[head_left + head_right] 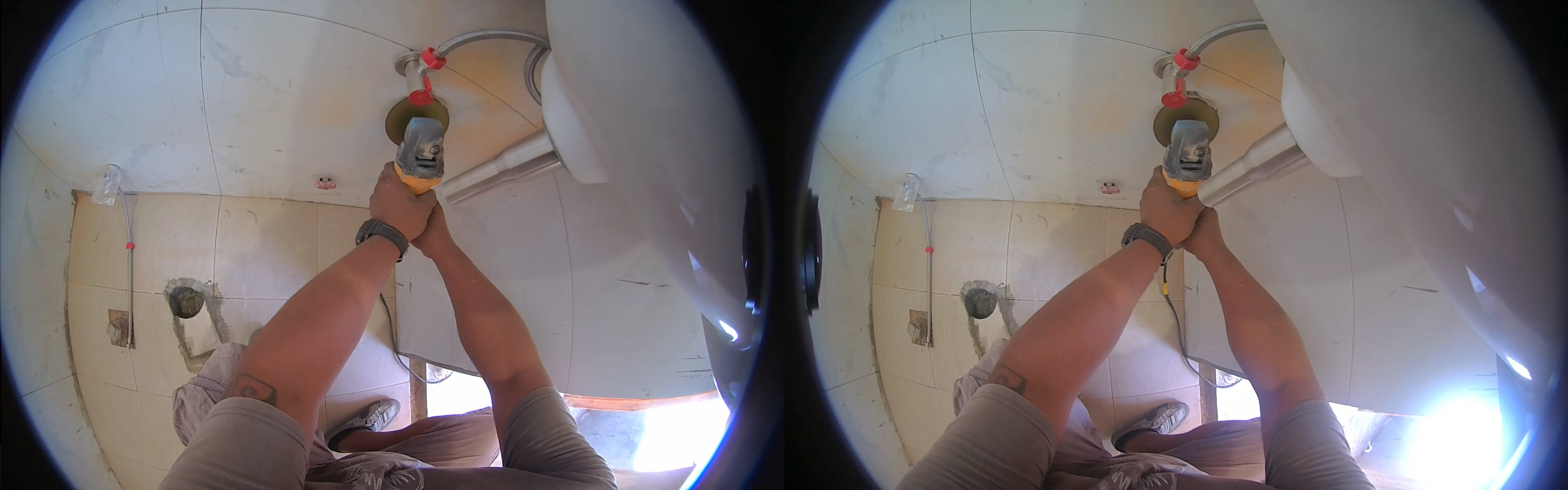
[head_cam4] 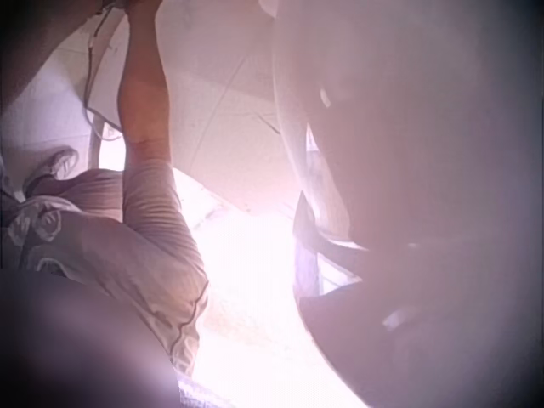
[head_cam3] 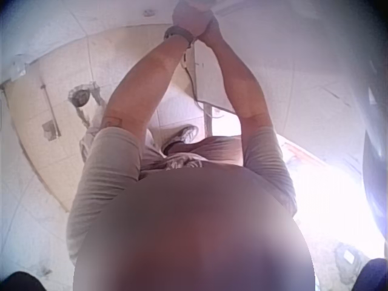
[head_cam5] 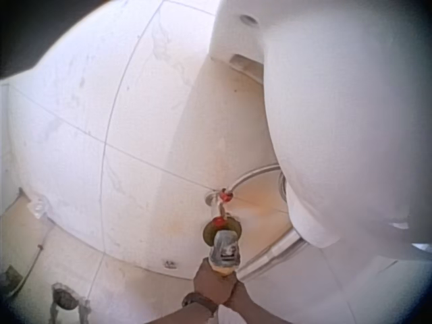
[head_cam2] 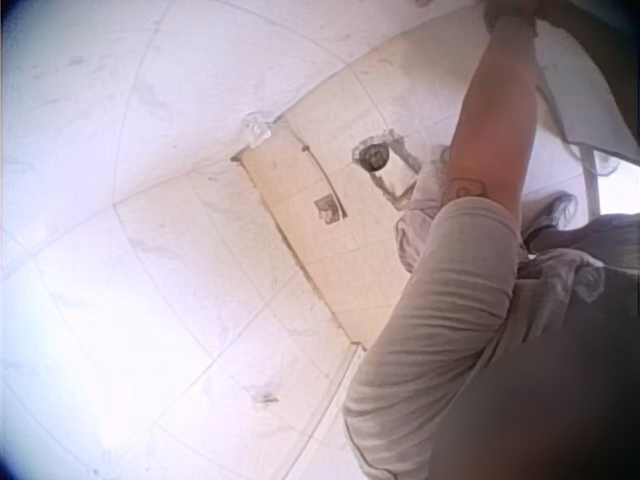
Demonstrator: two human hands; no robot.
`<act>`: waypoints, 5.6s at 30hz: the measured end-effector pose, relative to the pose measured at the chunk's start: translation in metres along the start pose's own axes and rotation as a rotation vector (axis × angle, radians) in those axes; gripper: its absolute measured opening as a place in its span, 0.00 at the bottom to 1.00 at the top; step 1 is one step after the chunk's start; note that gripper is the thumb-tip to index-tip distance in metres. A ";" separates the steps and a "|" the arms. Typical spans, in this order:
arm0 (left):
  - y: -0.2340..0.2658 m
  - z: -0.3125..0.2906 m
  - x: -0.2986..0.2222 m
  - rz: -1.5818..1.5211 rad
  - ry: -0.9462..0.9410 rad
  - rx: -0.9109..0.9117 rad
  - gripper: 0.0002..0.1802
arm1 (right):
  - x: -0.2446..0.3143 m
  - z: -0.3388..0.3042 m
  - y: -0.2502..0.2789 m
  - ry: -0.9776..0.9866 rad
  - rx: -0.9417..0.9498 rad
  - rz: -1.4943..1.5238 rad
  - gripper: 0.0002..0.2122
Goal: The person uses an angle grinder to cut or grind a hole in a tiled wall under a bathroom sink. They hold the tool with both hands and repeatedly apply it to the same spot around the plumbing.
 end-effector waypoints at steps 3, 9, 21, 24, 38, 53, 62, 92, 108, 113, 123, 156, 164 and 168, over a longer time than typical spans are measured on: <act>-0.002 0.001 0.001 -0.002 -0.001 -0.003 0.35 | -0.005 0.001 0.000 -0.006 0.000 0.070 0.31; -0.002 0.003 0.003 0.017 -0.011 -0.004 0.36 | -0.016 0.007 -0.007 -0.027 -0.009 0.126 0.32; 0.000 0.003 0.001 0.016 -0.021 0.008 0.34 | 0.000 0.001 -0.006 -0.050 -0.023 0.187 0.33; 0.002 0.004 0.000 0.036 -0.031 -0.014 0.34 | 0.003 0.001 -0.007 -0.036 -0.014 0.204 0.34; 0.001 0.004 -0.001 0.026 -0.041 -0.007 0.35 | 0.005 -0.002 -0.004 -0.057 -0.017 0.075 0.33; 0.002 0.003 -0.003 0.023 -0.018 0.022 0.36 | 0.006 -0.001 -0.004 -0.041 -0.032 0.079 0.34; 0.001 0.004 -0.002 0.019 -0.017 0.035 0.35 | 0.014 -0.003 -0.005 -0.028 -0.040 0.176 0.35; 0.002 0.005 -0.006 0.035 -0.022 0.025 0.35 | 0.017 -0.005 -0.001 -0.033 -0.055 0.128 0.32; 0.000 0.006 -0.006 0.059 -0.060 -0.002 0.36 | 0.018 -0.005 -0.002 -0.066 -0.053 0.152 0.34; -0.002 0.006 -0.005 0.053 -0.018 0.030 0.36 | 0.024 -0.005 -0.001 -0.030 -0.068 0.109 0.33; 0.001 0.005 -0.007 0.049 -0.029 0.037 0.36 | 0.019 -0.005 -0.002 -0.044 -0.065 0.127 0.33; -0.003 0.005 -0.013 0.059 -0.041 0.046 0.35 | 0.031 -0.011 0.009 0.103 -0.218 0.180 0.22; -0.020 -0.016 0.001 0.115 -0.027 0.115 0.35 | -0.019 -0.037 -0.006 -0.153 -0.174 0.128 0.32; -0.024 -0.019 0.005 0.075 -0.045 0.102 0.35 | -0.023 -0.042 -0.005 -0.066 -0.202 0.137 0.33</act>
Point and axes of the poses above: each hand's wrist, its own z-axis towards the middle knuckle, its own y-axis out of the back of the hand, x = y × z, the point moved 8 cm from there along z, towards the middle knuckle, and after that the axes turned 4 degrees about z, right-handed, at the moved point
